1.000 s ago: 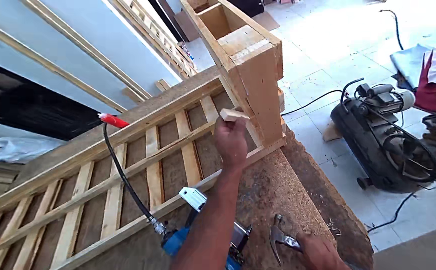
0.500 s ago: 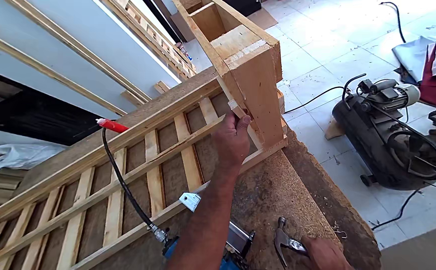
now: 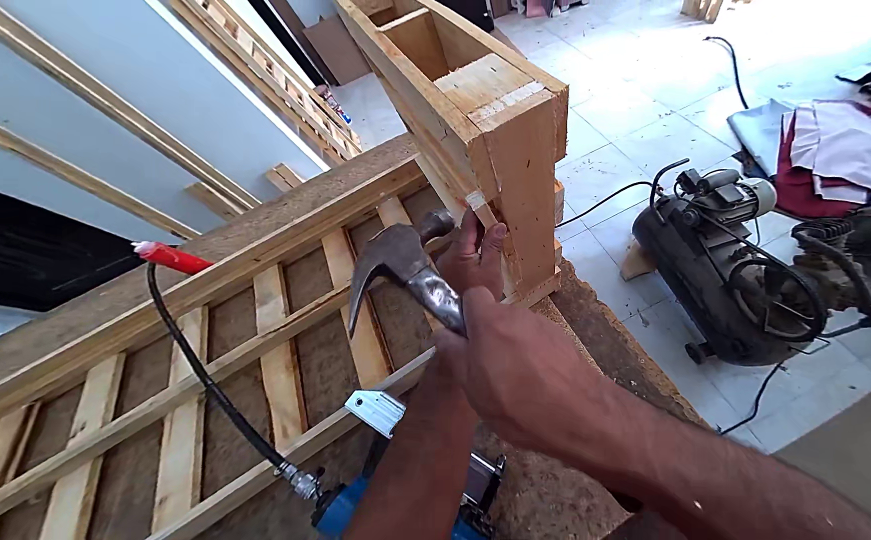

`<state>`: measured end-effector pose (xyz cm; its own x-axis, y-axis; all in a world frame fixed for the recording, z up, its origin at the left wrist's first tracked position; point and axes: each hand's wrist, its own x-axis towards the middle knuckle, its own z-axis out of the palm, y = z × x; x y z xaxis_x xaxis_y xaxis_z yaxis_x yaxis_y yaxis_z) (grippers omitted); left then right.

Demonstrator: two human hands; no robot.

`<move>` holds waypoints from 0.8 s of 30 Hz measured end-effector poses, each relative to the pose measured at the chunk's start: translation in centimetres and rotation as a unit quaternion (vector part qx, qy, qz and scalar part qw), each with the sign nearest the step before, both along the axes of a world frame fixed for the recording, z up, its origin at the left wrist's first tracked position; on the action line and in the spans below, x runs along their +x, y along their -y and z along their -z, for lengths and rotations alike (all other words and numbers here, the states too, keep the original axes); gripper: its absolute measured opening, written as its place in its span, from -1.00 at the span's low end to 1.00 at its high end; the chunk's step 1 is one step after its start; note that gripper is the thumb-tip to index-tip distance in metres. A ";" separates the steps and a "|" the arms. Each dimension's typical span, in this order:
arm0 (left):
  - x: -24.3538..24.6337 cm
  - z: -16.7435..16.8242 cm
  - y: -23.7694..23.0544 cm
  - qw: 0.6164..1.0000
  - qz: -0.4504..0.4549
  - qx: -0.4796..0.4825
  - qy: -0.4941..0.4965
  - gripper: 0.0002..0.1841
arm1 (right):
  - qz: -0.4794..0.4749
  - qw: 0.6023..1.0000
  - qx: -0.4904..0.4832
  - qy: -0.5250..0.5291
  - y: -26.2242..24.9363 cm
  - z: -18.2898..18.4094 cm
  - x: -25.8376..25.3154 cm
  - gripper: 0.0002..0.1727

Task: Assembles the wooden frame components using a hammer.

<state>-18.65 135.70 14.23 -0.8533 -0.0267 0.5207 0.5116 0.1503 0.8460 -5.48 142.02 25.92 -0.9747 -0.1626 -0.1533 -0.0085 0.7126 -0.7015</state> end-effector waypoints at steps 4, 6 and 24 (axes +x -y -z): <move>0.0 0.5 -0.9 0.997 -0.020 0.073 0.002 -0.78 | 0.081 0.996 0.007 0.034 1.8 -0.2 -1.0 -0.57; -0.6 1.7 0.3 1.000 -0.020 -0.012 -0.016 -0.58 | 0.046 0.998 0.052 0.001 3.5 0.0 -0.4 -0.58; 1.3 4.2 1.1 0.976 0.012 -0.175 0.131 -0.22 | 0.034 0.980 0.195 -0.009 2.3 0.2 -0.2 -0.50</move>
<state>-17.31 134.60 10.03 -0.9568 0.1349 0.2576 0.2907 0.4446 0.8472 -5.71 139.69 25.70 -0.9845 -0.0300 -0.1729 0.0377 0.9261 -0.3753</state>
